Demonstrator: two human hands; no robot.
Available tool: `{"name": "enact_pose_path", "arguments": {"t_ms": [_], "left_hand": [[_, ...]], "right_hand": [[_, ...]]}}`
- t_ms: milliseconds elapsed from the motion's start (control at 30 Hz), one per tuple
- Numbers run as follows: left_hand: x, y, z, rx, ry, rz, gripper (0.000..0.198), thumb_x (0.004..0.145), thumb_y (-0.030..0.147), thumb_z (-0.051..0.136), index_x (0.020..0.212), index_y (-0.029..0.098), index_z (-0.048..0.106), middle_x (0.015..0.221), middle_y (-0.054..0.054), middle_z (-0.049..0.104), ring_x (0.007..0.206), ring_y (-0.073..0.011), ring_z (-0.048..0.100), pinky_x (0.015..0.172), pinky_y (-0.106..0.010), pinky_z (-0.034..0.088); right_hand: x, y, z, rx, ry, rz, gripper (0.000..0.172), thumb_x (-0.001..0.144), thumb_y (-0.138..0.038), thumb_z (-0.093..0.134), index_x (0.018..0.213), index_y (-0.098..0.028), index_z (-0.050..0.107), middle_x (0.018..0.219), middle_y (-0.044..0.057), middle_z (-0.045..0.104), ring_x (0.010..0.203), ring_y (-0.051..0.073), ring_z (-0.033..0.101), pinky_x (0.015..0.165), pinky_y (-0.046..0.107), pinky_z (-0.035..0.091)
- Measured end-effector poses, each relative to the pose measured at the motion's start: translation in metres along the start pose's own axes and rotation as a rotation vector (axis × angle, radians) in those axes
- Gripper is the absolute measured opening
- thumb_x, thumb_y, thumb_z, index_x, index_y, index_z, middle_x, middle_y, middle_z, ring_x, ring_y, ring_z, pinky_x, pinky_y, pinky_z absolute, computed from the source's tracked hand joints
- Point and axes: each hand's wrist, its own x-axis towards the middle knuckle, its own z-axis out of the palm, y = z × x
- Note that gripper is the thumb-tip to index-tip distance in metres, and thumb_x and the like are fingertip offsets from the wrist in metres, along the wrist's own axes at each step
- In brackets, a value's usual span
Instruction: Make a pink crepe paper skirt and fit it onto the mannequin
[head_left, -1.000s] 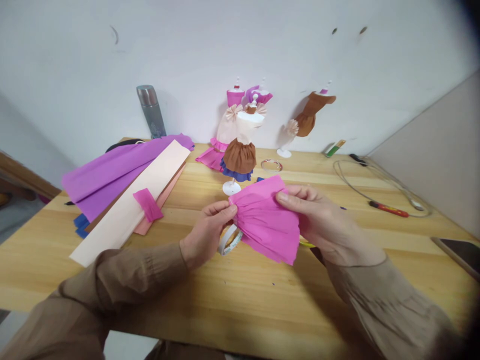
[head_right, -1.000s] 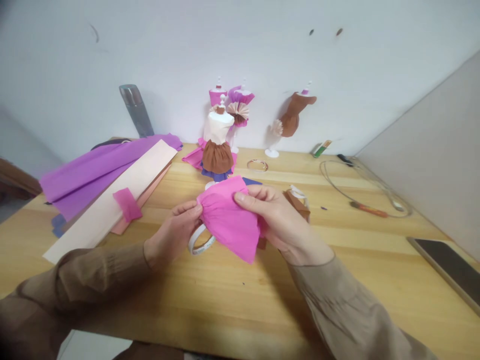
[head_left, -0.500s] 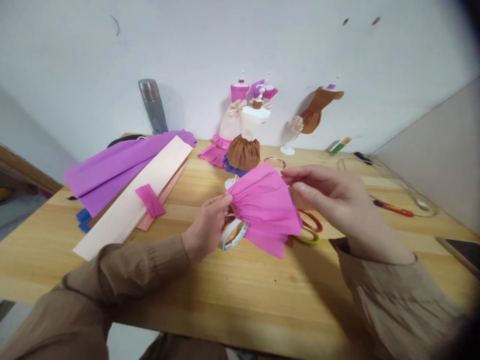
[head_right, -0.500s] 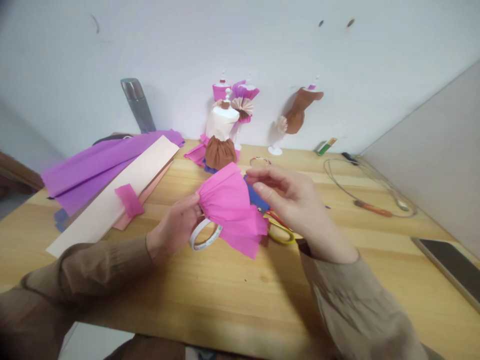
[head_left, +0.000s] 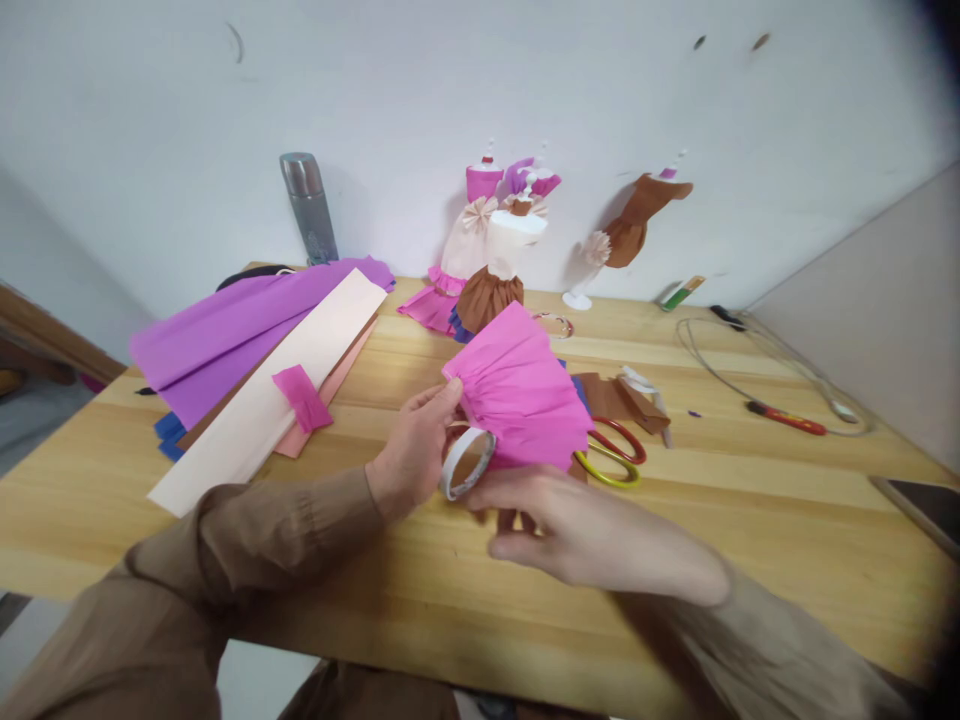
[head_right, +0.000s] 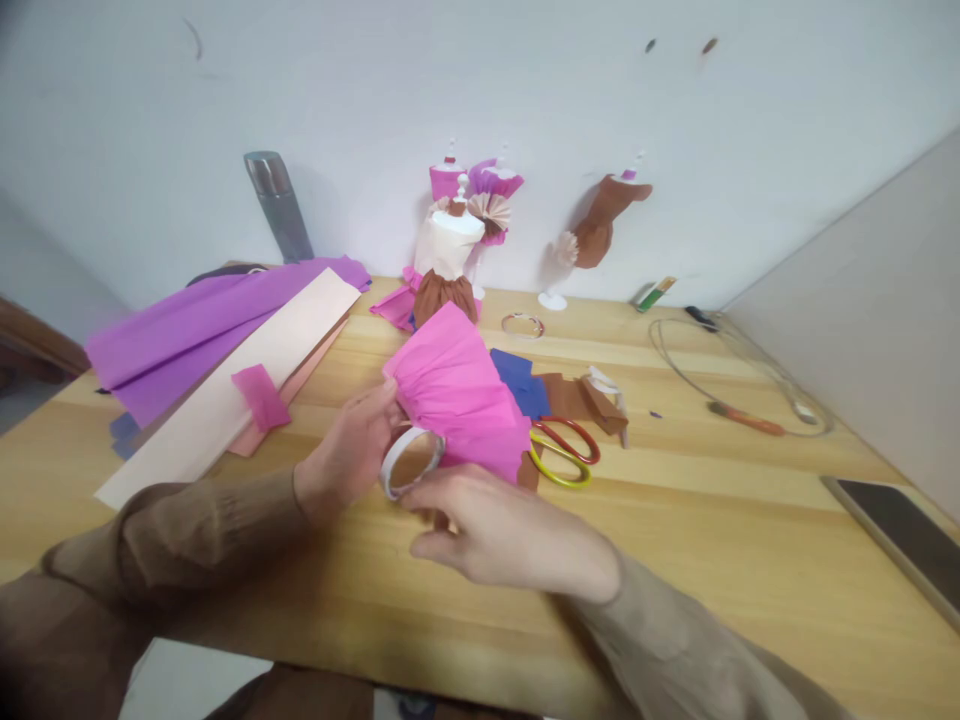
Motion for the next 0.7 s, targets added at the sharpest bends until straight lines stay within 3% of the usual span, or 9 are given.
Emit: {"name": "enact_pose_path", "arguments": {"t_ms": [67, 167, 367, 700], "left_hand": [[-0.002, -0.002, -0.001, 0.039, -0.003, 0.048, 0.04, 0.071, 0.051, 0.077, 0.076, 0.015, 0.06, 0.064, 0.001, 0.056, 0.059, -0.0126, 0.054, 0.062, -0.027, 0.045], [-0.003, -0.002, -0.003, 0.144, -0.023, 0.103, 0.041, 0.072, 0.052, 0.076, 0.076, 0.015, 0.06, 0.067, 0.001, 0.056, 0.061, -0.0115, 0.052, 0.059, -0.024, 0.042], [0.004, 0.003, -0.009, 0.311, -0.022, 0.278, 0.043, 0.074, 0.051, 0.073, 0.062, 0.015, 0.053, 0.063, 0.003, 0.05, 0.063, -0.0093, 0.046, 0.065, -0.023, 0.041], [0.013, -0.003, -0.018, 0.198, 0.058, 0.037, 0.044, 0.068, 0.052, 0.078, 0.064, 0.016, 0.052, 0.058, 0.005, 0.047, 0.054, -0.0087, 0.043, 0.055, -0.023, 0.036]], "right_hand": [[0.019, 0.003, 0.025, -0.04, 0.15, 0.035, 0.016, 0.083, -0.013, 0.058, 0.094, -0.018, 0.069, 0.089, 0.005, 0.071, 0.076, 0.017, 0.065, 0.069, 0.029, 0.047], [0.031, 0.011, 0.046, -0.078, 0.262, 0.062, 0.011, 0.082, -0.015, 0.06, 0.09, -0.017, 0.066, 0.093, 0.007, 0.069, 0.083, 0.019, 0.064, 0.073, 0.03, 0.046], [0.029, 0.015, 0.056, -0.131, 0.213, 0.02, 0.011, 0.088, -0.021, 0.058, 0.083, -0.018, 0.067, 0.09, 0.006, 0.067, 0.087, 0.019, 0.062, 0.076, 0.031, 0.047], [0.025, -0.005, 0.054, -0.165, 0.073, -0.04, 0.011, 0.083, -0.029, 0.06, 0.079, -0.023, 0.069, 0.08, 0.004, 0.07, 0.075, 0.023, 0.064, 0.064, 0.034, 0.046]]}}
